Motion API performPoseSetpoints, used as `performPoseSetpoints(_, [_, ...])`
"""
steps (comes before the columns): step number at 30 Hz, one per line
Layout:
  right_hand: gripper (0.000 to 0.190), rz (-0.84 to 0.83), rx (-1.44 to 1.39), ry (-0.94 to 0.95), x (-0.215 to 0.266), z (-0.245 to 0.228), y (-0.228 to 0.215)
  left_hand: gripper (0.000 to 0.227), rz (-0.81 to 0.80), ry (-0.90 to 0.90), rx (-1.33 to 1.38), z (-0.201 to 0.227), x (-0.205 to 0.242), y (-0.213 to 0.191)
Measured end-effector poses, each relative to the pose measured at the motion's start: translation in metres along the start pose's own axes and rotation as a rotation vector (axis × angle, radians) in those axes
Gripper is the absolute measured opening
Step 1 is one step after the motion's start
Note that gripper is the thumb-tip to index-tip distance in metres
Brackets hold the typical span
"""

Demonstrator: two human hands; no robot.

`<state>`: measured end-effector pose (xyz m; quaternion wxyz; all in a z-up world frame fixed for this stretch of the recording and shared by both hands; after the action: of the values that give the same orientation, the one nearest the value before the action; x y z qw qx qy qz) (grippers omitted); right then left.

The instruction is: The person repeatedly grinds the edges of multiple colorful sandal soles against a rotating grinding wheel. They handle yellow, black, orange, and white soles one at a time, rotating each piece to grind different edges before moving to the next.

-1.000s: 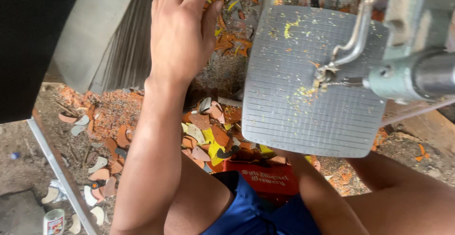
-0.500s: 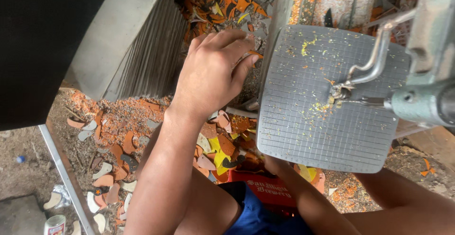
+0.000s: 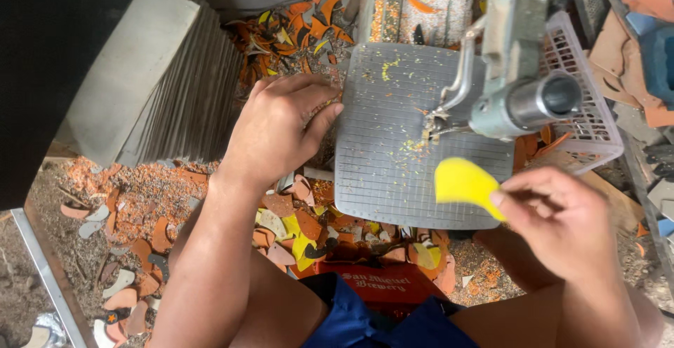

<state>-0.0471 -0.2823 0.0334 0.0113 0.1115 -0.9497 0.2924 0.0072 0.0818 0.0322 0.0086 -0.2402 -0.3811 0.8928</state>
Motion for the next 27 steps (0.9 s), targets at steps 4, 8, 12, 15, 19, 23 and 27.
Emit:
performPoseSetpoints(4, [0.021,-0.029,0.176,0.095,-0.005,0.018,-0.010,0.014,-0.037,-0.020,0.037,0.002,-0.006,0.006])
performPoseSetpoints(8, [0.025,0.008,0.517,0.048,-0.015,0.009,-0.036,0.015,-0.065,-0.063,0.017,0.005,-0.007,0.010])
performPoseSetpoints(12, [0.037,-0.081,0.630,-0.596,-0.037,-0.007,-0.021,0.013,-0.096,0.021,-0.041,0.024,-0.001,0.019])
performPoseSetpoints(15, [0.038,-0.120,0.589,-0.661,-0.046,-0.004,0.002,0.013,-0.158,0.143,-0.032,0.051,0.011,0.036])
performPoseSetpoints(19, [0.035,-0.125,0.455,-0.604,-0.041,-0.004,0.026,0.028,-0.228,0.205,0.025,0.076,0.029,0.053])
performPoseSetpoints(23, [0.033,-0.089,0.486,-0.611,-0.042,-0.009,0.035,0.030,-0.213,0.208,-0.022,0.077,0.032,0.062])
performPoseSetpoints(27, [0.034,-0.065,0.462,-0.629,-0.044,-0.007,0.036,0.026,-0.171,0.192,-0.019,0.076,0.038,0.067])
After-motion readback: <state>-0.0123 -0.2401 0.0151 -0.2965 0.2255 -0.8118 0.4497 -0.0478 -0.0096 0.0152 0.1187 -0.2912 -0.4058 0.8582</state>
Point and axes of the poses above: each hand's wrist, its own x-axis away from the middle knuckle, its own y-axis out of the palm, z = x × y, the point moved 2 cm from there along -x, towards the middle knuckle, and after that the axes turned 3 degrees about -y, right-handed, at the moved point
